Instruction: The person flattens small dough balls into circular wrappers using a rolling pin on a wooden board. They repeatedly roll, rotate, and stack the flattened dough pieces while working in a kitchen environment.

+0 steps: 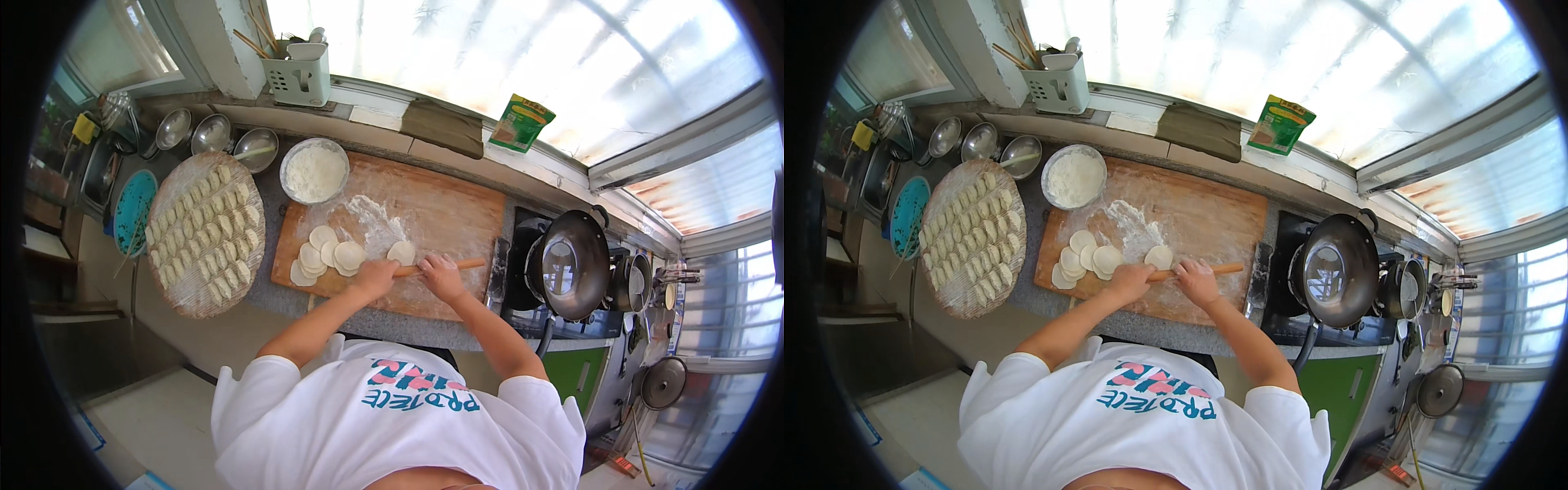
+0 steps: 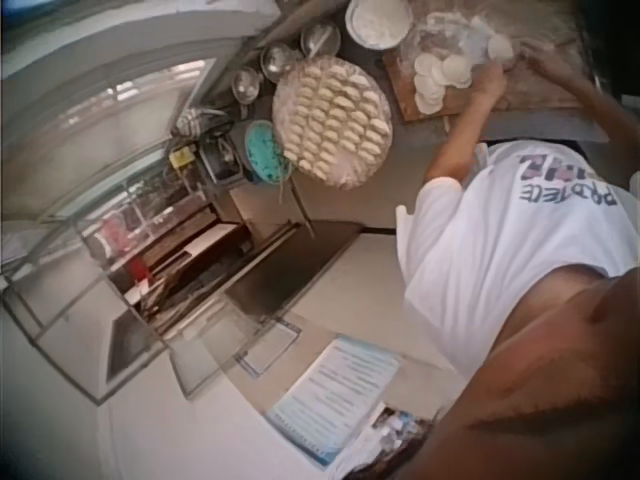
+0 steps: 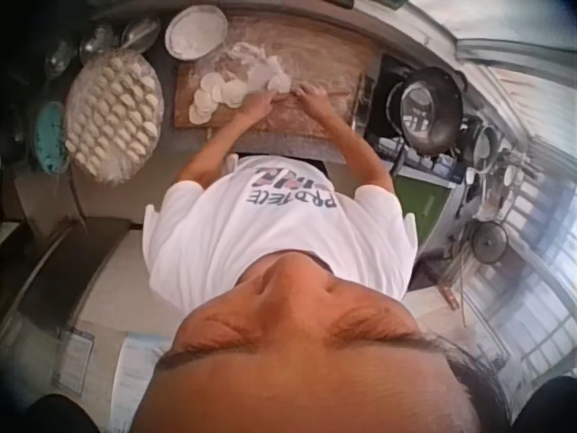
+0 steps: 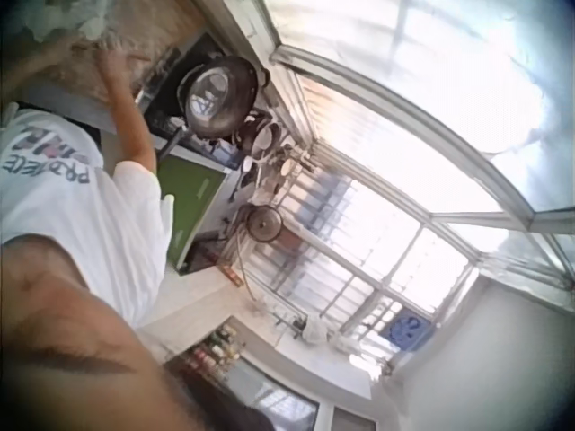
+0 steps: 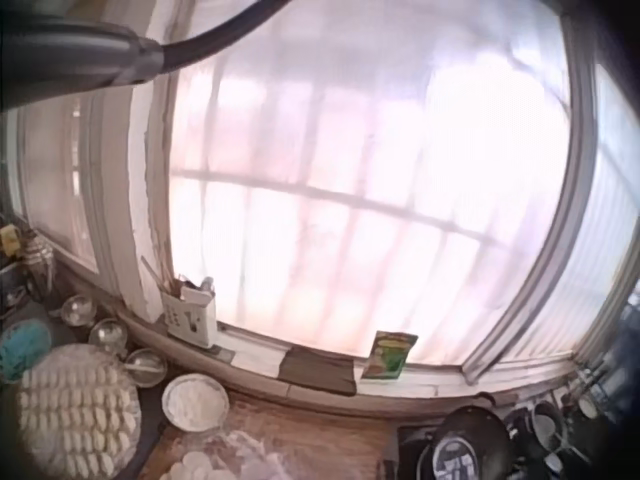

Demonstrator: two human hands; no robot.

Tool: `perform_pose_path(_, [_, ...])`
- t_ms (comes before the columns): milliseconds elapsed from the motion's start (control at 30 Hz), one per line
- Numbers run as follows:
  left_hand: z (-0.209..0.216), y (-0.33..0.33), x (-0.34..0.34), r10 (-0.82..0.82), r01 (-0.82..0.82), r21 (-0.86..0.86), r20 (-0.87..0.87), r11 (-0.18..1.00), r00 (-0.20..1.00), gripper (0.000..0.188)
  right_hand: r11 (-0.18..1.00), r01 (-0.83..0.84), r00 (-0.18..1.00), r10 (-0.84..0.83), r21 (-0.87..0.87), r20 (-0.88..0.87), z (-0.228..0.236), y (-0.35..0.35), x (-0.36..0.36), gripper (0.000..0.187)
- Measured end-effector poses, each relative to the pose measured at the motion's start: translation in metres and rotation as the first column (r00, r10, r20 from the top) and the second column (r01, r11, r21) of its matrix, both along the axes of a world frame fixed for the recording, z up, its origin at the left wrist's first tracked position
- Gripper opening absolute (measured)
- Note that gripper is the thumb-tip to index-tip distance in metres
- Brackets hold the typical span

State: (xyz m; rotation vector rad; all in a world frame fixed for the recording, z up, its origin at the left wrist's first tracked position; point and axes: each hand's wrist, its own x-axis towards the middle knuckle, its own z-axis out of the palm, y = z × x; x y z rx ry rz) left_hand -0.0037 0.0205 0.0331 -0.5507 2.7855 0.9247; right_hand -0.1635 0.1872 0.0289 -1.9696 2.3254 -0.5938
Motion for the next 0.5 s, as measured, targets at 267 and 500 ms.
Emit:
perform_pose_path(267, [0.004, -0.044, 0.014, 0.179, -0.177, 0.024, -0.097, 0.984, 0.979, 0.030, 0.926, 0.374, 0.926, -0.376, -0.047, -0.038, -0.009, -0.017, -0.069, 0.034])
perform_pose_path(500, [0.003, -0.006, 0.012, 0.127, -0.116, 0.108, -0.104, 0.987, 0.986, 0.028, 0.937, 0.335, 0.934, -0.344, -0.099, -0.097, -0.048, -0.076, -0.101, 0.031])
